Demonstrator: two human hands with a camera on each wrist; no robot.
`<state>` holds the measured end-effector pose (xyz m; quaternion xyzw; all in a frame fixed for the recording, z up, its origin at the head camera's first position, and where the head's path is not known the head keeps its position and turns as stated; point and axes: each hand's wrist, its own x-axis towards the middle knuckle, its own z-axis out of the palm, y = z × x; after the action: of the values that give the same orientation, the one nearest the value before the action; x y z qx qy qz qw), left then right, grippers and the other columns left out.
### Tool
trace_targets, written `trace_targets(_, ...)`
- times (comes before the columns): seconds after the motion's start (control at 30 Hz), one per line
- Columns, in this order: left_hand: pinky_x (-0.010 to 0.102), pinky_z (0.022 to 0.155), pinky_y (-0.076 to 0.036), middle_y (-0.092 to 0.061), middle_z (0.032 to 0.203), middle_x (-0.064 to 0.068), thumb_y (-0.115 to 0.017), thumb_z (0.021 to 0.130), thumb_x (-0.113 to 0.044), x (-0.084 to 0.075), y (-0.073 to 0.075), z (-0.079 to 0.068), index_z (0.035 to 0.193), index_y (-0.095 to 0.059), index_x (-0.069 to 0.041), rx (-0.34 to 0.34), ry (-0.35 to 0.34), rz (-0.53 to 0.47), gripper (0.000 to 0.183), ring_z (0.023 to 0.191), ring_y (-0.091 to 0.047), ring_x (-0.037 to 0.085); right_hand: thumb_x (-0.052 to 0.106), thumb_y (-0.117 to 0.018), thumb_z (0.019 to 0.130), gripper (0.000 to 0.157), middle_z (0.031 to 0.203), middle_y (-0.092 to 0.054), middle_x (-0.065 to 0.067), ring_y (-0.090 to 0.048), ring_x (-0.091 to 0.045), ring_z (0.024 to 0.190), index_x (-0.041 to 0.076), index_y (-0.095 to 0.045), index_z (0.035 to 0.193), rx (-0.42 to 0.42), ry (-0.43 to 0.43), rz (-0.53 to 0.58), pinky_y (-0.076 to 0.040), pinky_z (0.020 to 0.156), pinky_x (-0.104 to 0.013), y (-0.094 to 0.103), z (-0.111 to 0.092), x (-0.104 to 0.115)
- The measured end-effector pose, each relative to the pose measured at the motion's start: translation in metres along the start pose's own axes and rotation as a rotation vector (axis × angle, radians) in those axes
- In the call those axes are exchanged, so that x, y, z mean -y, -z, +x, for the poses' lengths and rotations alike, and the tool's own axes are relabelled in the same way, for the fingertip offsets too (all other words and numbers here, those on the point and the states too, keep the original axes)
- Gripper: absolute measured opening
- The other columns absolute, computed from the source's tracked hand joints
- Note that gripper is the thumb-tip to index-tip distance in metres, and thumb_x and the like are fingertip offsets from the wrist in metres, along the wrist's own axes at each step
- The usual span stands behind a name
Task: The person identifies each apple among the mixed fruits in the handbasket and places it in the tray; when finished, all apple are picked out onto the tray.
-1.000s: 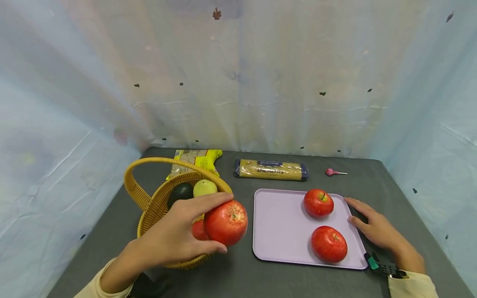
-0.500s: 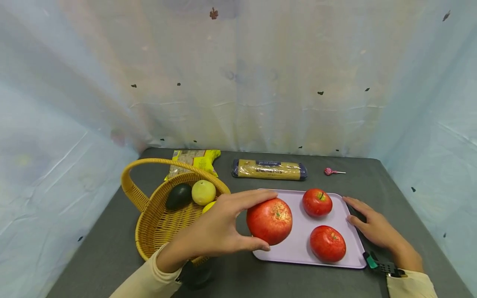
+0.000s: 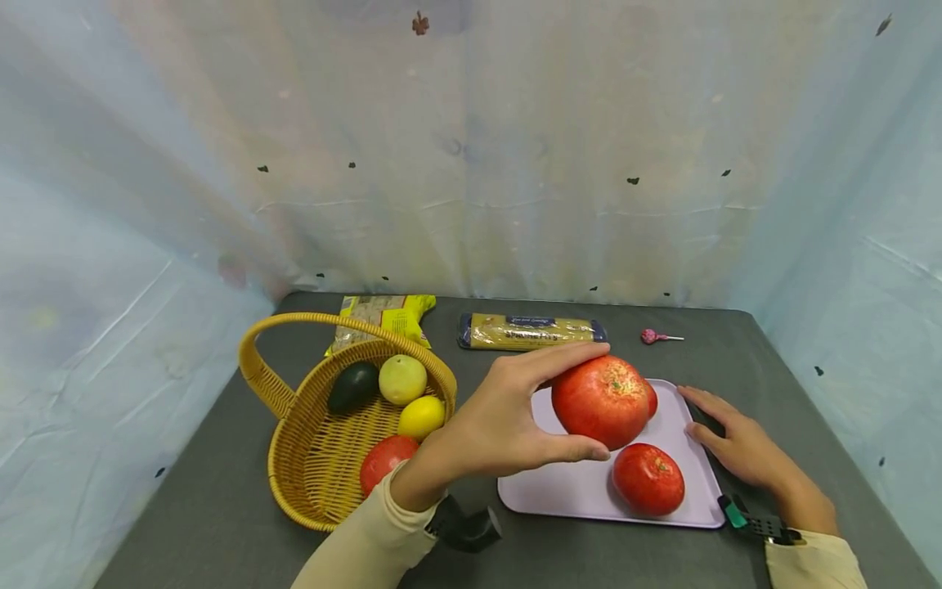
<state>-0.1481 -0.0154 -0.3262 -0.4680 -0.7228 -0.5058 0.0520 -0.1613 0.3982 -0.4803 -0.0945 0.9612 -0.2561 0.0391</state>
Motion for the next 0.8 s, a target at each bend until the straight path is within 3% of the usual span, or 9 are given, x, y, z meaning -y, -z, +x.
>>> trace_targets(0.17, 0.022, 0.105, -0.058, -0.063, 0.156, 0.006, -0.100, 0.081, -0.019, 0.009, -0.015, 0.004, 0.156, -0.059, -0.013, -0.042, 0.041, -0.029, 0.086, 0.136, -0.065, 0.010, 0.024, -0.068, 0.108, 0.068, 0.165, -0.042, -0.035, -0.041, -0.065, 0.146, 0.007, -0.041, 0.167, 0.007, -0.007, 0.001, -0.037, 0.107, -0.088, -0.001, 0.000, -0.001)
trace_targets(0.47, 0.024, 0.104, -0.059, -0.066, 0.153, -0.001, -0.098, 0.084, -0.018, 0.036, -0.045, 0.006, 0.157, -0.059, -0.016, -0.208, 0.248, -0.124, 0.083, 0.127, -0.070, 0.008, 0.025, -0.068, 0.108, 0.068, 0.165, -0.042, -0.035, -0.040, -0.065, 0.146, 0.006, -0.040, 0.167, 0.012, -0.007, 0.005, -0.036, 0.107, -0.088, 0.001, 0.001, -0.001)
trace_targets(0.63, 0.024, 0.099, -0.059, -0.070, 0.146, -0.004, -0.095, 0.085, -0.023, 0.052, -0.063, 0.006, 0.153, -0.062, -0.021, -0.308, 0.369, -0.013, 0.076, 0.122, -0.070, 0.009, 0.026, -0.068, 0.108, 0.068, 0.165, -0.042, -0.035, -0.041, -0.065, 0.145, 0.005, -0.040, 0.167, 0.016, -0.011, -0.003, -0.037, 0.106, -0.088, 0.001, 0.001, -0.001)
trace_targets(0.8, 0.033, 0.101, -0.058, -0.072, 0.143, -0.002, -0.094, 0.084, -0.023, 0.071, -0.077, 0.005, 0.152, -0.064, -0.021, -0.360, 0.486, 0.100, 0.075, 0.120, -0.071, 0.016, 0.024, -0.069, 0.108, 0.068, 0.165, -0.043, -0.035, -0.041, -0.064, 0.146, 0.005, -0.041, 0.167, 0.015, -0.004, -0.002, -0.037, 0.106, -0.087, 0.000, 0.001, 0.000)
